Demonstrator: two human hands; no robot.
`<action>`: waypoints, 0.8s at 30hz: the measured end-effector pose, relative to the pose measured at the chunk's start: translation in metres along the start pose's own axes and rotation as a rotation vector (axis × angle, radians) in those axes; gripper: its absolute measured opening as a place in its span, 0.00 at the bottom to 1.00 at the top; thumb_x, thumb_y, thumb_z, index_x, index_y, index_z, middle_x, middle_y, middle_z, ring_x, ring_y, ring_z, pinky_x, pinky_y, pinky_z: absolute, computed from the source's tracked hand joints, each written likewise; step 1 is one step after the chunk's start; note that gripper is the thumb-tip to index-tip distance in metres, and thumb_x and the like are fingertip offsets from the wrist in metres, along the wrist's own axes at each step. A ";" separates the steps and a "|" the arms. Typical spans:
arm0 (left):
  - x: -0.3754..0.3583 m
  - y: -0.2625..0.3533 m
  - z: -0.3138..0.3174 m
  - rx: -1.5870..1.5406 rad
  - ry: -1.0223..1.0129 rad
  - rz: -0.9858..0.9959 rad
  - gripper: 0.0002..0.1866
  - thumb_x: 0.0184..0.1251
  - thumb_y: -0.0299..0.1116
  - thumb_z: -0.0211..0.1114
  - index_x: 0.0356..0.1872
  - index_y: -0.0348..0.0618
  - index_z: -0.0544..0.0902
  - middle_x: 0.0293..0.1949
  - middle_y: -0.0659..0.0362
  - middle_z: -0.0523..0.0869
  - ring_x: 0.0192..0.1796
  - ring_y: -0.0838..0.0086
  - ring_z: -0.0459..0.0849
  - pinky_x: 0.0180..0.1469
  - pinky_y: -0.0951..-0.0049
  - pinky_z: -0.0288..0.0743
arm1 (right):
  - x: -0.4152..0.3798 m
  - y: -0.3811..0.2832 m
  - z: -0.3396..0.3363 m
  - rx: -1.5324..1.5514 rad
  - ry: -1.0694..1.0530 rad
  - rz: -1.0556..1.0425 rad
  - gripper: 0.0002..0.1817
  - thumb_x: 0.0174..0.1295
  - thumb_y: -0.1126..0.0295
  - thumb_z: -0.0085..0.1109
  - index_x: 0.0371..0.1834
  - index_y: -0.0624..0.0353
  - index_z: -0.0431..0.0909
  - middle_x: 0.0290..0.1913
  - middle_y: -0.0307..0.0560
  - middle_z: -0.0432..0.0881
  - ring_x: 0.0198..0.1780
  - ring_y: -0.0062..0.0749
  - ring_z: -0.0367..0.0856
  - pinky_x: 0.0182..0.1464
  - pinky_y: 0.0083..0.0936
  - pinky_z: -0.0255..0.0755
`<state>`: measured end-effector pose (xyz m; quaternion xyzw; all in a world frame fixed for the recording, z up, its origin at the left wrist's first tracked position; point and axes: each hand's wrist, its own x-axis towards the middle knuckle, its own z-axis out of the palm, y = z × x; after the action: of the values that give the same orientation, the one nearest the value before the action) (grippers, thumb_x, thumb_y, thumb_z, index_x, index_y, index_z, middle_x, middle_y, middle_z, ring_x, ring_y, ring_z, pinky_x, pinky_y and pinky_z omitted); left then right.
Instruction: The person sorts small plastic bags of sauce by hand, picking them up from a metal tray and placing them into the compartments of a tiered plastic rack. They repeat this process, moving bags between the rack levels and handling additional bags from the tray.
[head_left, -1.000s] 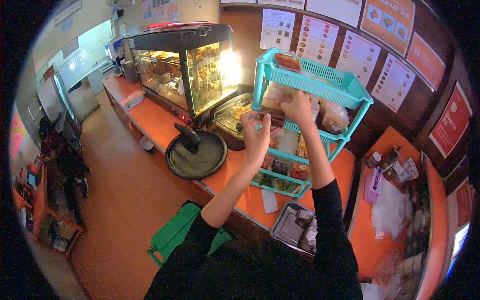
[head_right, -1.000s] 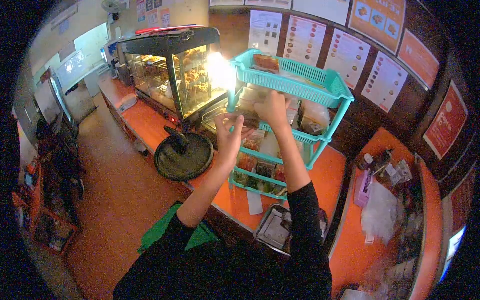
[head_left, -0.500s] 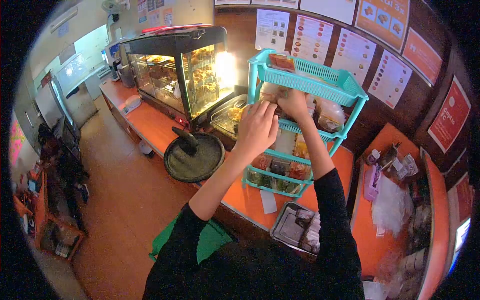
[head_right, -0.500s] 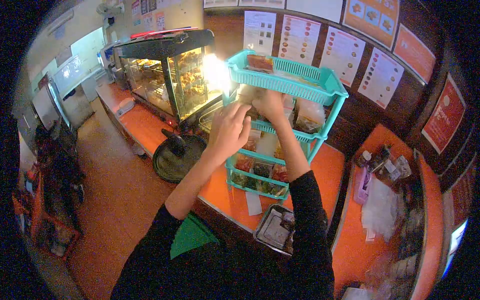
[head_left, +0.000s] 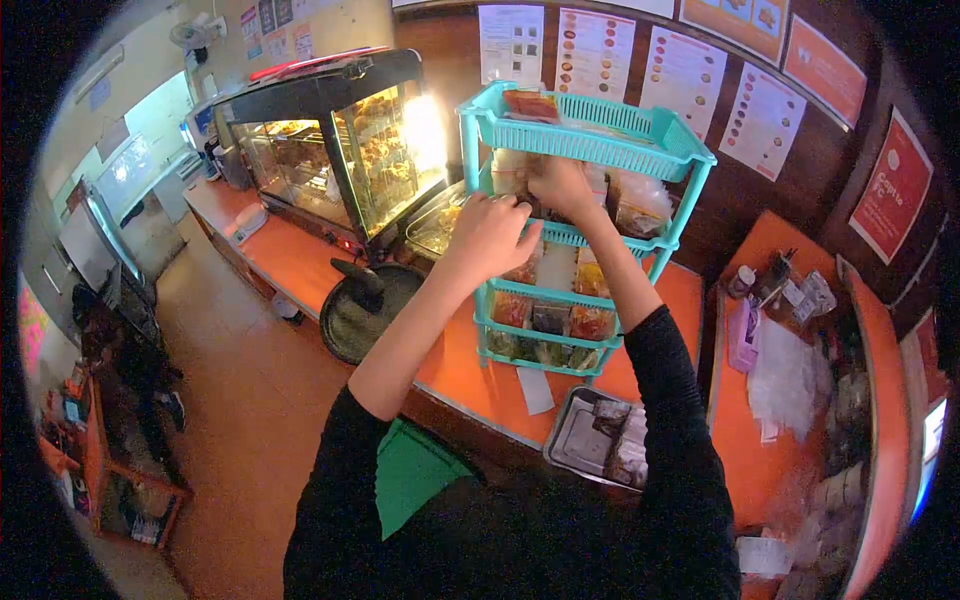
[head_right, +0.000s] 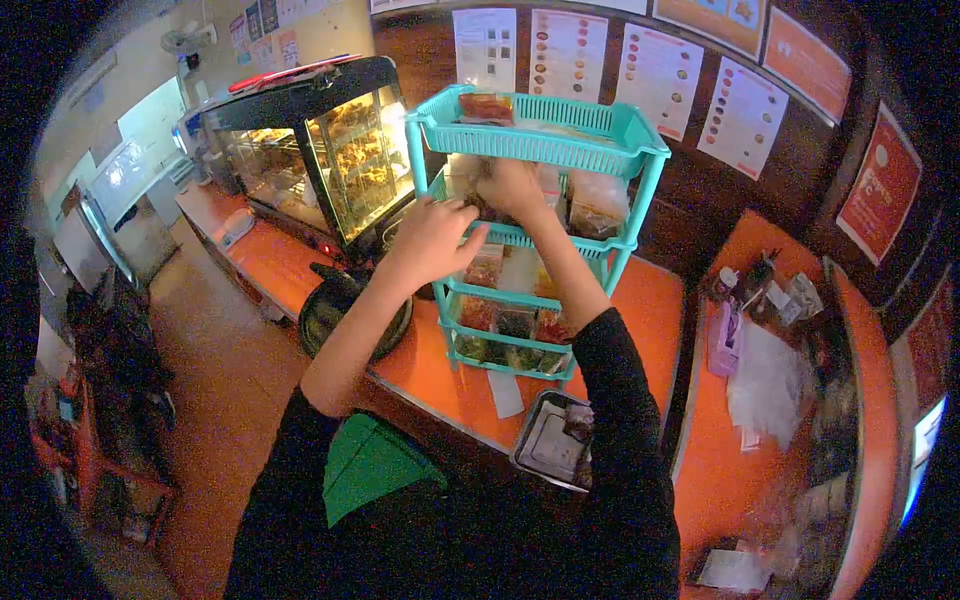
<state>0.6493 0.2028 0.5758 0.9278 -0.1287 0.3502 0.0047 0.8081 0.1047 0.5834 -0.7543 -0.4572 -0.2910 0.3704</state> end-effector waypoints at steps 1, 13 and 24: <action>0.003 0.000 0.001 0.016 -0.037 -0.011 0.16 0.65 0.42 0.60 0.31 0.38 0.82 0.29 0.49 0.82 0.33 0.53 0.83 0.43 0.57 0.74 | -0.001 -0.001 -0.001 -0.035 0.028 -0.037 0.26 0.46 0.71 0.62 0.53 0.65 0.75 0.51 0.67 0.78 0.55 0.66 0.74 0.59 0.47 0.67; 0.010 0.000 0.010 0.042 -0.052 -0.039 0.21 0.65 0.47 0.60 0.26 0.36 0.84 0.26 0.45 0.84 0.33 0.51 0.84 0.46 0.53 0.73 | -0.020 -0.021 -0.025 -0.121 -0.230 0.139 0.21 0.61 0.51 0.57 0.49 0.54 0.83 0.49 0.58 0.83 0.58 0.57 0.75 0.64 0.54 0.54; 0.006 0.018 0.002 -0.040 0.006 -0.024 0.19 0.67 0.48 0.59 0.37 0.41 0.87 0.38 0.50 0.84 0.43 0.56 0.83 0.53 0.53 0.68 | -0.075 -0.045 -0.101 0.116 -0.039 0.073 0.17 0.71 0.64 0.48 0.59 0.53 0.78 0.51 0.50 0.80 0.55 0.40 0.77 0.60 0.39 0.63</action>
<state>0.6507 0.1840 0.5764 0.9279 -0.1244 0.3503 0.0279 0.7263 -0.0005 0.5948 -0.7535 -0.4526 -0.2355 0.4147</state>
